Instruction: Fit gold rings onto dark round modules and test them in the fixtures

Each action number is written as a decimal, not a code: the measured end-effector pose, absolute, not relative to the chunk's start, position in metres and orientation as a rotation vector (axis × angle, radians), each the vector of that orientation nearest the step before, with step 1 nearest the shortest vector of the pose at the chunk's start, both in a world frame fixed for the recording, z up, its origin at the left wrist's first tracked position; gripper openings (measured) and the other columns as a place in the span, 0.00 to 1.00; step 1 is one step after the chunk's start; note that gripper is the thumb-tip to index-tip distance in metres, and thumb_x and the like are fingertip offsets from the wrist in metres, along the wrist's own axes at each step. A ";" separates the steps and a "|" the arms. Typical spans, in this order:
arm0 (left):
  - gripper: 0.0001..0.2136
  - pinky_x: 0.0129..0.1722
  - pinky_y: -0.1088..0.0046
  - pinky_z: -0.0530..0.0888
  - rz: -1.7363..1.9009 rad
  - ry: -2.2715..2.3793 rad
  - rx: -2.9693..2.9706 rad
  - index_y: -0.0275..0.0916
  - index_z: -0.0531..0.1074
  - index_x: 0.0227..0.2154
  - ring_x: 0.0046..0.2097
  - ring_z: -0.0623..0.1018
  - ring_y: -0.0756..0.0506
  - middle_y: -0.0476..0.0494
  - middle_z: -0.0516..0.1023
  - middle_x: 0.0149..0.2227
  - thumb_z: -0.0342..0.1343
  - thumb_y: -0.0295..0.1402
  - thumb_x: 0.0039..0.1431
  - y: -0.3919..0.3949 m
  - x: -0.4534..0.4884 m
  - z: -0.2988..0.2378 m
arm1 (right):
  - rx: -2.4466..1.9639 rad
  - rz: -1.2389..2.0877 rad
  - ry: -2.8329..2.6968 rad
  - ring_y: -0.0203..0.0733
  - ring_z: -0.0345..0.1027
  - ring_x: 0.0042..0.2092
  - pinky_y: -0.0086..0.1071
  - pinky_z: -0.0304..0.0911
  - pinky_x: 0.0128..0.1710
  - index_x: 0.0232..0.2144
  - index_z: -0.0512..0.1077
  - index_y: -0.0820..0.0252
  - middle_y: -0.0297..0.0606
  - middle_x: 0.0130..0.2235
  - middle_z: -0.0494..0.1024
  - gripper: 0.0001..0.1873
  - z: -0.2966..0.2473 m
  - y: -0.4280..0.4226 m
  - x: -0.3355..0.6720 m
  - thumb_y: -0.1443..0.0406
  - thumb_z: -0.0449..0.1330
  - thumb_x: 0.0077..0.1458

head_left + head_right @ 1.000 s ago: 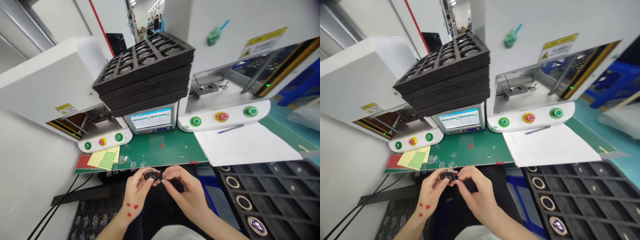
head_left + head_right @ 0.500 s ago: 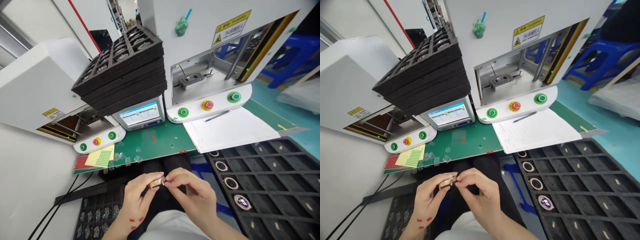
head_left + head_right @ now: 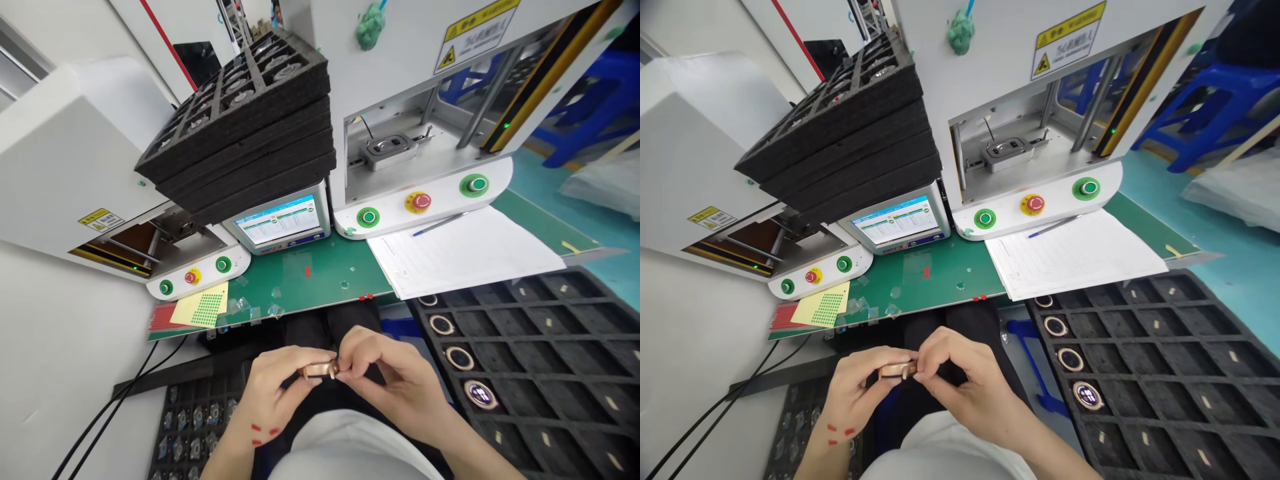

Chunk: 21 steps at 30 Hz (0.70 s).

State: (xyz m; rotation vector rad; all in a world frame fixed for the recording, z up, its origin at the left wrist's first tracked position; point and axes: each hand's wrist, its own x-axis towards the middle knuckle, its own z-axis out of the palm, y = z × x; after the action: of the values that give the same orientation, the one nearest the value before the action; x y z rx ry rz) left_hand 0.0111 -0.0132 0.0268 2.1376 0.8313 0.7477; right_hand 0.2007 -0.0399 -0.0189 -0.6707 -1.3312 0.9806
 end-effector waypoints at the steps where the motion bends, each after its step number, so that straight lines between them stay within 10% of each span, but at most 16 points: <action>1: 0.12 0.42 0.82 0.76 0.762 0.836 2.123 0.41 0.74 0.47 0.40 0.82 0.50 0.45 0.83 0.40 0.55 0.25 0.63 -0.013 0.011 0.027 | -0.663 0.986 -1.325 0.35 0.70 0.32 0.29 0.69 0.31 0.31 0.68 0.56 0.34 0.31 0.75 0.12 -0.019 -0.040 0.201 0.78 0.60 0.54; 21: 0.10 0.39 0.77 0.78 0.717 0.818 2.069 0.40 0.77 0.45 0.38 0.83 0.47 0.41 0.84 0.39 0.54 0.29 0.64 -0.006 0.001 0.027 | -0.671 0.775 -1.452 0.38 0.72 0.32 0.31 0.71 0.30 0.39 0.70 0.58 0.37 0.31 0.77 0.15 -0.015 -0.035 0.195 0.79 0.61 0.53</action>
State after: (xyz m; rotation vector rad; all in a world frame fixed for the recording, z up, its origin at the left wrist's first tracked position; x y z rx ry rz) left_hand 0.0015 -0.0056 0.0272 2.0690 0.8178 0.7173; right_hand 0.1952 -0.0354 -0.0149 -0.6707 -1.4522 0.7747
